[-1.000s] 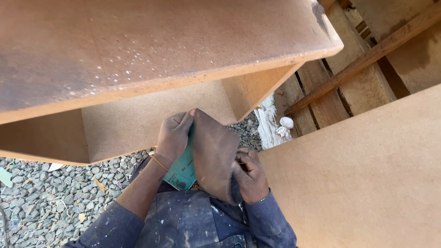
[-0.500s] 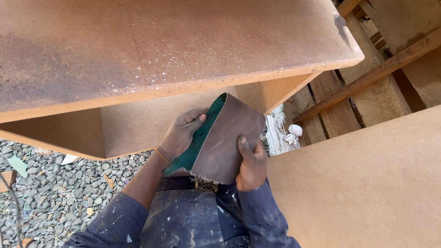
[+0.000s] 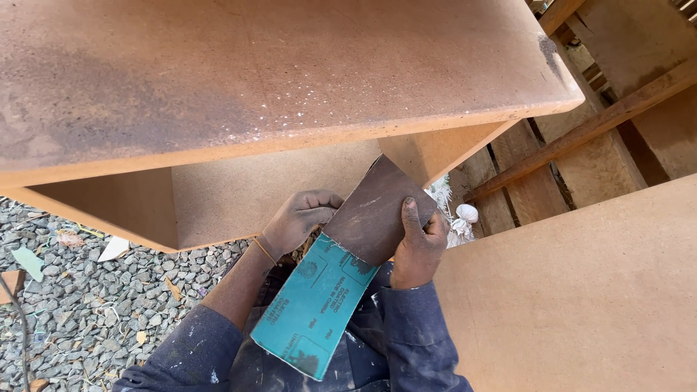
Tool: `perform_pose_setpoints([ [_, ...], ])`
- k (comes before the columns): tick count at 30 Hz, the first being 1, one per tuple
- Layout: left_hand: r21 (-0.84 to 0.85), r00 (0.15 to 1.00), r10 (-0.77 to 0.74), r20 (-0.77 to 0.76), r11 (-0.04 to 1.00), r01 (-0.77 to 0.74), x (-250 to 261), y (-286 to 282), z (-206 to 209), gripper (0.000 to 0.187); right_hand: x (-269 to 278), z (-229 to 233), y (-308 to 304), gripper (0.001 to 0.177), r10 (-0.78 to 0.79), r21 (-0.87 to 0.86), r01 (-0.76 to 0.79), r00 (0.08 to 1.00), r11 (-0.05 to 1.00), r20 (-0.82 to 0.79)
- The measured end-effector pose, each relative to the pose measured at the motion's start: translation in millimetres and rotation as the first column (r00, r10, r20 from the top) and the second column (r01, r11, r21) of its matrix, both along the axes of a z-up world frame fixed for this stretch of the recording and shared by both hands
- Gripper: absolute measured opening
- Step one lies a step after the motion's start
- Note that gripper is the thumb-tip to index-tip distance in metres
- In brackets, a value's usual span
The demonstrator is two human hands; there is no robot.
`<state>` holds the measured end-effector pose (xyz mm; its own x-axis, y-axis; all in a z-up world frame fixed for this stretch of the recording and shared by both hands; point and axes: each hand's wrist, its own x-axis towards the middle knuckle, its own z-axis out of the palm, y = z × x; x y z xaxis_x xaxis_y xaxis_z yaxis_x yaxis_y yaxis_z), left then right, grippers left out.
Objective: The person uses an electric sander to smooth the surface of a wooden board. They then switch to using a piece of sandpaper by hand to sand the edges and corners of the board.
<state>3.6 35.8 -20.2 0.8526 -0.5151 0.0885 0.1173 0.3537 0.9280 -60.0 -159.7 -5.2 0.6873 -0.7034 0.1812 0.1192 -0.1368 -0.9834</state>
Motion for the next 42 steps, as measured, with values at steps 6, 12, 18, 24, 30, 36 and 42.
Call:
perform_pose_setpoints([
  [6,0.043,0.997,-0.074,0.024,0.996,0.072,3.2,7.8,-5.7,0.023,-15.1,42.3,23.4,0.023,0.08,0.342,-0.1,0.994,0.934,0.073],
  [12,0.266,0.997,-0.043,0.06,0.964,0.026,13.4,2.7,-15.8,0.047,-15.6,42.2,31.1,0.023,0.035,0.402,-0.076,0.993,0.912,0.11],
  [18,0.297,0.983,-0.169,-0.076,0.937,0.184,2.3,2.5,27.0,0.064,-7.2,-4.9,29.1,0.026,-0.05,0.236,0.03,0.995,0.971,0.081],
  [24,0.318,0.985,-0.159,-0.068,0.932,0.173,12.1,0.1,18.6,0.052,-5.1,-40.6,31.0,0.05,-0.07,0.298,0.025,0.987,0.954,0.142],
  [30,0.288,0.978,-0.17,-0.121,0.937,0.199,7.8,-8.7,28.9,0.059,-11.4,-19.3,44.4,0.07,-0.018,0.31,-0.027,0.99,0.95,0.142],
  [36,0.308,0.981,-0.154,-0.117,0.933,0.183,8.0,-13.1,15.5,0.039,-10.9,-32.0,31.3,0.04,0.05,0.291,-0.086,0.99,0.953,0.13],
  [42,0.331,0.979,-0.153,-0.132,0.925,0.189,-7.2,-10.3,47.1,0.034,-9.5,-58.9,-0.3,0.031,0.121,0.279,-0.156,0.983,0.948,0.136],
])
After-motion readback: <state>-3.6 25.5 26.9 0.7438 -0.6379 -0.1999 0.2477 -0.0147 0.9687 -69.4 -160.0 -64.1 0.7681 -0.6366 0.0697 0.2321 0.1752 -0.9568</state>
